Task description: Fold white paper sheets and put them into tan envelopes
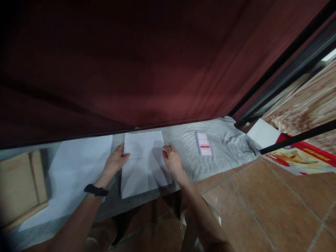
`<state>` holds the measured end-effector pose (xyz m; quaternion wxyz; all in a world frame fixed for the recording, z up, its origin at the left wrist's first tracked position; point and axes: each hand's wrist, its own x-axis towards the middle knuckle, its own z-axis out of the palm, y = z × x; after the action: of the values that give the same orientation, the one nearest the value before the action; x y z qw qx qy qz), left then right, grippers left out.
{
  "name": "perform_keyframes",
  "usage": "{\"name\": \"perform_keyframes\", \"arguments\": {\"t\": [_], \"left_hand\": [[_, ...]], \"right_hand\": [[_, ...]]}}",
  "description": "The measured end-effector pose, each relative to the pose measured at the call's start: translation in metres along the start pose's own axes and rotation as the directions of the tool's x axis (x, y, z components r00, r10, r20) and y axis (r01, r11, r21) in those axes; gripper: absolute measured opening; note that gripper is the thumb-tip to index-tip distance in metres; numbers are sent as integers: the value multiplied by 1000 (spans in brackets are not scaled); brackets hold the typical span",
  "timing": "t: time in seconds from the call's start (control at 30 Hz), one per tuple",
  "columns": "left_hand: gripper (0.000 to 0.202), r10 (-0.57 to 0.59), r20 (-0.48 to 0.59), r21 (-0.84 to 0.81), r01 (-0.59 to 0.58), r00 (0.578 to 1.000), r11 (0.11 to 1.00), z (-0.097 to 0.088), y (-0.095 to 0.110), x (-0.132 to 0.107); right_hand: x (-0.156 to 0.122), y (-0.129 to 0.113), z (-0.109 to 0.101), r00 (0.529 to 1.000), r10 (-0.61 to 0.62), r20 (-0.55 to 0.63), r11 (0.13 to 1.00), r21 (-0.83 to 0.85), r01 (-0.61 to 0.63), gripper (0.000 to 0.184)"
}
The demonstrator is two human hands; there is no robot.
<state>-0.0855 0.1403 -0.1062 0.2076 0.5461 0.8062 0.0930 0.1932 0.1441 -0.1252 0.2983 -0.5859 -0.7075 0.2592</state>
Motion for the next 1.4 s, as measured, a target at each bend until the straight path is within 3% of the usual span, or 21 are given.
{"name": "perform_keyframes", "arguments": {"t": [0.07, 0.17, 0.23, 0.33, 0.47, 0.67, 0.97, 1.13, 1.2, 1.3, 1.4], "left_hand": [[62, 66, -130, 60, -59, 989, 996, 1, 2, -4], [56, 294, -297, 80, -283, 908, 956, 14, 11, -10], [52, 432, -319, 63, -436, 844, 898, 30, 19, -14], [53, 547, -270, 59, -553, 792, 831, 58, 29, -20], [57, 553, -265, 106, -547, 790, 831, 78, 29, -26], [59, 541, -257, 255, -483, 801, 837, 73, 21, -34], [71, 478, -259, 281, -407, 839, 869, 68, 6, -43], [70, 450, -243, 299, -375, 859, 877, 64, -8, -47], [68, 457, -258, 309, -375, 851, 874, 62, -9, -54], [63, 542, -248, 318, -461, 803, 829, 63, -1, -72], [59, 616, -172, 297, -556, 768, 776, 70, 12, -93]], "right_hand": [[-4, -13, 14, 987, -161, 12, 986, -43, 162, 33], [-11, -28, 36, 953, -298, 50, 948, -101, 301, 40], [-13, -35, 48, 932, -353, 80, 924, -129, 361, 44], [-13, -39, 60, 917, -384, 104, 899, -186, 397, 47], [-11, -33, 68, 926, -360, 117, 884, -276, 378, 48], [-16, -21, 71, 929, -360, 84, 864, -346, 366, 50], [-17, 0, 51, 957, -256, 138, 849, -440, 291, 57], [-15, 15, 29, 978, -170, 121, 835, -509, 208, 58], [-14, 19, 20, 985, -142, 98, 831, -529, 172, 58], [-15, 17, 15, 990, -128, 66, 836, -530, 143, 57], [-23, 4, 24, 968, -224, 118, 852, -459, 253, 56]]}}
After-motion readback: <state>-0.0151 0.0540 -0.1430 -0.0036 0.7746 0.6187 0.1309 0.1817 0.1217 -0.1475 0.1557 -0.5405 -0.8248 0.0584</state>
